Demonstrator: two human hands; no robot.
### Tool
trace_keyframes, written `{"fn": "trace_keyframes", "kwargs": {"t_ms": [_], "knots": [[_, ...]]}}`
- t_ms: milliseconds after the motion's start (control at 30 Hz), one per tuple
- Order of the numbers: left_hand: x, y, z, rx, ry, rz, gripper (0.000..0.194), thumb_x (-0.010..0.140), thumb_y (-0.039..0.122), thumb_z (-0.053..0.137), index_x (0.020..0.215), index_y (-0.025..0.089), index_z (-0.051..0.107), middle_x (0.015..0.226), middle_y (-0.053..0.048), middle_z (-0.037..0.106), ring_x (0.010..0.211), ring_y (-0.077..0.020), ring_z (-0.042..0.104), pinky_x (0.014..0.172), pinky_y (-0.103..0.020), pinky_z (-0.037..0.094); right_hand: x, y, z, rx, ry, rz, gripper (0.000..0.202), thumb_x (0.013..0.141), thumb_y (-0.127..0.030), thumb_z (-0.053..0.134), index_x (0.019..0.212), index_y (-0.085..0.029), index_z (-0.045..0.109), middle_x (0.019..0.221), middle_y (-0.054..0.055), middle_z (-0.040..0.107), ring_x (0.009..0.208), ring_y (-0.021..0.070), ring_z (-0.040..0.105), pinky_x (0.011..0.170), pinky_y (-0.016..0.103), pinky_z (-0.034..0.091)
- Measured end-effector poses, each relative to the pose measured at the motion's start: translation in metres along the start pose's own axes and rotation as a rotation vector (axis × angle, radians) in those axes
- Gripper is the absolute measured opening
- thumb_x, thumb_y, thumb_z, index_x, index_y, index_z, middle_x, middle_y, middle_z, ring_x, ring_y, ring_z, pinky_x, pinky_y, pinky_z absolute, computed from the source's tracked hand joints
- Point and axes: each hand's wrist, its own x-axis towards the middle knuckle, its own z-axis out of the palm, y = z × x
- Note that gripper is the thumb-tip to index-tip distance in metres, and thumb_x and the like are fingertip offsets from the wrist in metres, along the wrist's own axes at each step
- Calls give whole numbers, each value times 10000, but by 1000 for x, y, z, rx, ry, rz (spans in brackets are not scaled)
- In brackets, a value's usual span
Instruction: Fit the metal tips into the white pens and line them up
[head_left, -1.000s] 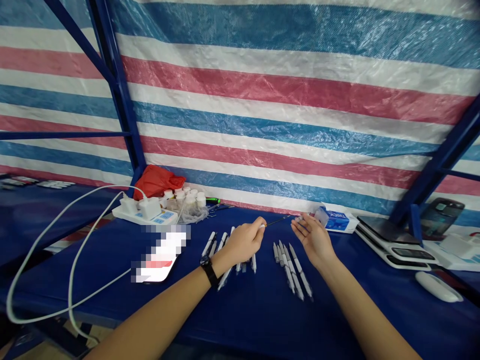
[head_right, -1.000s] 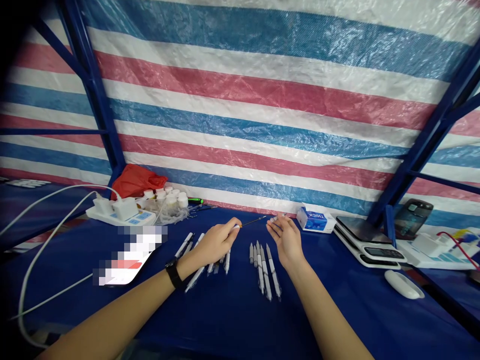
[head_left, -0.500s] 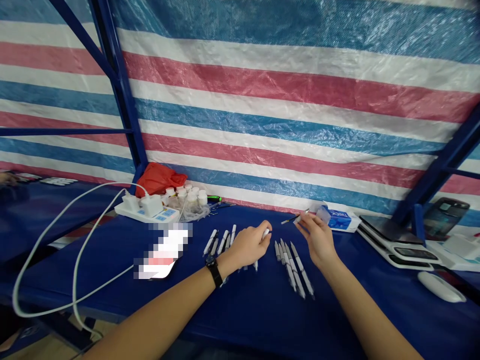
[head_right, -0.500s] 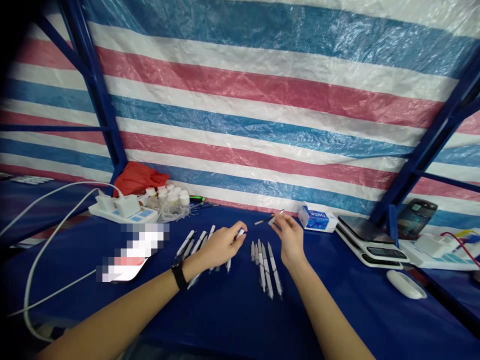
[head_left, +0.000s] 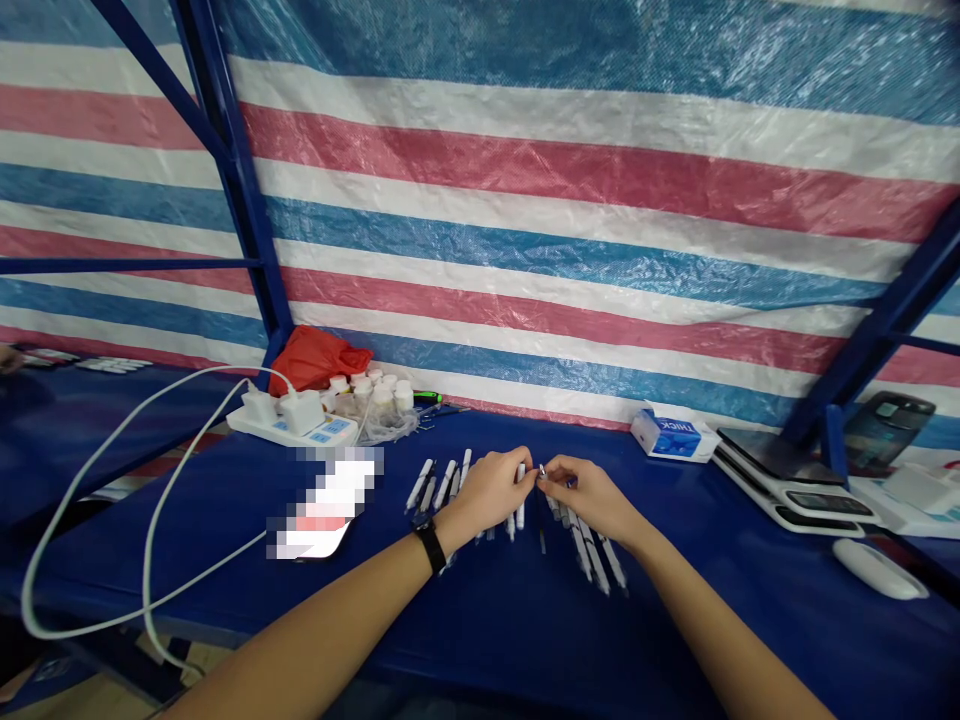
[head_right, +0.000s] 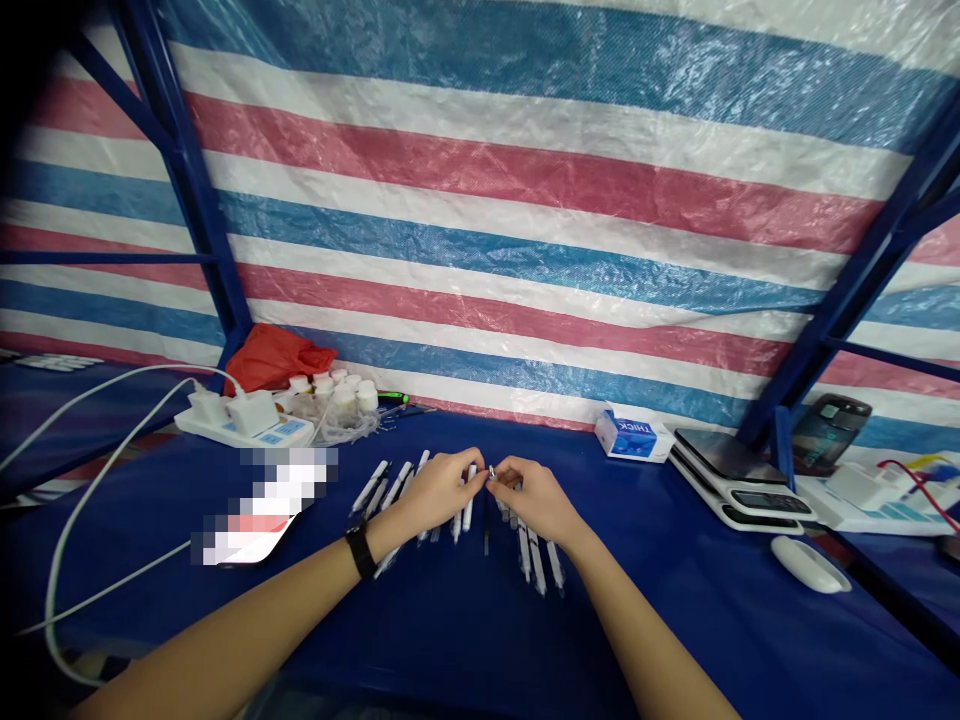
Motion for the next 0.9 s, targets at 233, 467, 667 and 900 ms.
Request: {"fn": "trace_keyframes", "kwargs": {"t_ms": [233,467,667,900], "knots": [[-2,-2,-1,116,49,2,115,949,210,525,969,212,638,977,-55,645,860,-217,636,690,-288,414,0,-2,-3,-143,68,66,202,730,-428,676,751,-229,643,588,-28,633,574,164,570,590,288,380],[-1,-3,0,125,48,43,138,946,212,501,907,206,633,921,-40,615,824,-200,612,700,-294,422,0,-5,-1,-295,105,54,189,765,-394,678,887,-251,708,554,-33,643,541,182,599,561,286,381],[-1,-1,0,142,51,85,159,953,210,491,910,199,645,906,-49,613,848,-211,597,750,-307,436,0,1,-20,-702,246,241,145,867,-310,595,769,-241,677,745,73,726,723,251,672,598,308,353],[-6,3,0,156,-34,226,182,987,256,511,960,181,674,963,-54,626,933,-236,572,936,-390,424,-6,3,-37,-653,15,400,245,762,-330,744,576,-229,621,604,45,693,591,222,668,554,286,400]]}}
